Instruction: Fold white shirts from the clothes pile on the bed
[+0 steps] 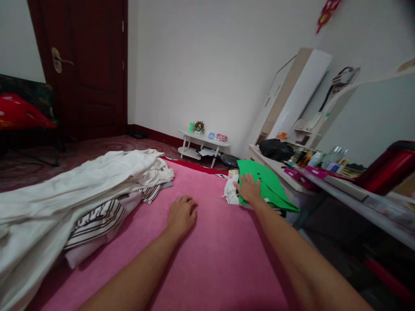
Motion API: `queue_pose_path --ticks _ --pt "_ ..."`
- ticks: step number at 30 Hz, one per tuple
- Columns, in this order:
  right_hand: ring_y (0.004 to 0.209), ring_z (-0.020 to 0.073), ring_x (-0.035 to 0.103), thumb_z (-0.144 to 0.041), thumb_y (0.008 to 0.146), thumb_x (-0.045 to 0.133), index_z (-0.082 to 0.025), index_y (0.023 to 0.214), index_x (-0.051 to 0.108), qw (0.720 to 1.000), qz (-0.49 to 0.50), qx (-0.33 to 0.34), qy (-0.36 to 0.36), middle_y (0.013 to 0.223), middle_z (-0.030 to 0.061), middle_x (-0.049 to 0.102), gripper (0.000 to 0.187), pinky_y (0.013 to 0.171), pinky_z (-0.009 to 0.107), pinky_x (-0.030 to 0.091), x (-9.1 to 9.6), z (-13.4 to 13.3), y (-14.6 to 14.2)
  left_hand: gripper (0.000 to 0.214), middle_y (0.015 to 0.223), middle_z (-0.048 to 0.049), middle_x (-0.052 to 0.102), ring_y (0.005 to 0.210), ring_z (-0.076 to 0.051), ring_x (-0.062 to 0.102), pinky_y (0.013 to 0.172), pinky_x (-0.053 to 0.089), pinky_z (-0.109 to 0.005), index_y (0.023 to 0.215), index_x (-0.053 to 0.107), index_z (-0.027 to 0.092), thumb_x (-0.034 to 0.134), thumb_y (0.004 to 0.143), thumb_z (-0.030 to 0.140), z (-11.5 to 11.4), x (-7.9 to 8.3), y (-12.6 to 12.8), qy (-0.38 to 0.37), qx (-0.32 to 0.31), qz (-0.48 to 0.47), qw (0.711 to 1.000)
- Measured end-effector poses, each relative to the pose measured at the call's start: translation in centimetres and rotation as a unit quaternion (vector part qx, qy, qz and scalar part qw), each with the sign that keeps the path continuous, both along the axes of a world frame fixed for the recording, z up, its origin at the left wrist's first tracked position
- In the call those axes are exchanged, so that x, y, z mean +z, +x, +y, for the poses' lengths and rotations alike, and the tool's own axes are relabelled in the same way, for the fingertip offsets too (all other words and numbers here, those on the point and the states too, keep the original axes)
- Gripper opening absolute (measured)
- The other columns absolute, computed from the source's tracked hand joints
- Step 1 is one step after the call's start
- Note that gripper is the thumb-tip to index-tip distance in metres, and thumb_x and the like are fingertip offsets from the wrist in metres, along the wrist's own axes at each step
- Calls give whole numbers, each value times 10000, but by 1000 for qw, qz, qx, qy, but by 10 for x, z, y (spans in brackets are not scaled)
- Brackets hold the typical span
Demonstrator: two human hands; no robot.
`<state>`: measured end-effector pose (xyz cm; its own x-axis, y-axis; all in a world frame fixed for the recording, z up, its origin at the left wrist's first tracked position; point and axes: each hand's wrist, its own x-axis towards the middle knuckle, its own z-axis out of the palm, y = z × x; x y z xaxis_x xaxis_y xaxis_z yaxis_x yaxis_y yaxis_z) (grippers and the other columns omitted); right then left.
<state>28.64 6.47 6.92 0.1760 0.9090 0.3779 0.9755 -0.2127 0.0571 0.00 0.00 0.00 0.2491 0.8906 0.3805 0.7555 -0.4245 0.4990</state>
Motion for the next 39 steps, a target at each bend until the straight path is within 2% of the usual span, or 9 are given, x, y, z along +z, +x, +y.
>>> queue_pose_path --ticks 3,8,12,14,18,22,26,34,39 --pt "1410 271 133 -507 920 309 -153 1406 368 1000 -6 23 -18 1519 147 250 604 1095 540 84 -9 -16 -5 233 1102 -67 617 1046 -224 519 922 385 -349 998 691 230 556 808 235 0 0 -1 -1 0 -1 1000" --pt "1427 274 24 -448 947 216 -149 1472 214 977 -9 -63 203 1557 141 106 604 1092 566 84 -10 -48 5 231 1104 -64 614 1054 -221 516 935 375 -340 995 691 231 560 806 234 -2 2 -2 -7 -4 -6 1000" --pt "1381 396 174 -488 907 341 -208 1453 295 979 91 -153 96 1515 191 217 615 998 677 193 -18 -71 36 237 1112 -57 612 1063 -220 508 943 367 -335 1003 691 230 554 810 241 -1 2 -1 -16 2 -5 1000" --pt "1374 402 197 -433 880 434 -252 1445 312 980 117 -148 70 1519 177 203 606 975 641 282 -19 -79 39 237 1111 -54 611 1062 -219 504 942 363 -334 1004 691 232 553 812 253 -1 2 -1 -20 4 -5 1000" --pt "1411 343 127 -268 830 505 -290 1425 351 991 98 -39 80 1550 117 139 616 1035 526 296 -26 -102 -5 226 1108 -53 606 1062 -225 494 915 366 -346 992 683 239 532 825 260 -3 1 -1 -10 5 2 1000" --pt "1403 315 189 -303 836 488 -237 1408 400 990 113 71 -56 1523 132 245 583 1054 509 283 -53 -140 -92 259 1108 -71 596 1068 -229 488 914 367 -360 1043 648 224 473 860 277 -14 2 -2 22 13 34 999" --pt "1397 295 221 -319 921 304 -222 1419 383 983 77 105 -128 1505 108 305 514 1076 570 194 -77 -173 -154 353 1210 -100 559 1137 -246 466 971 345 -392 1147 589 199 417 887 365 -26 1 -2 33 8 84 996" --pt "1383 273 259 -365 937 274 -189 1413 388 988 42 114 -97 1497 93 326 520 1078 519 230 -81 -178 -163 637 1508 -161 269 1381 -341 229 1084 199 -539 1422 357 166 224 919 533 -61 7 -25 -42 -79 196 976" --pt "1343 256 337 -363 925 310 -186 1365 456 987 66 133 -67 1452 100 403 496 1071 469 270 -80 -178 -157 465 1308 -104 539 1175 -272 513 946 424 -392 1256 548 238 466 851 450 -80 47 -95 -9 -216 271 938"
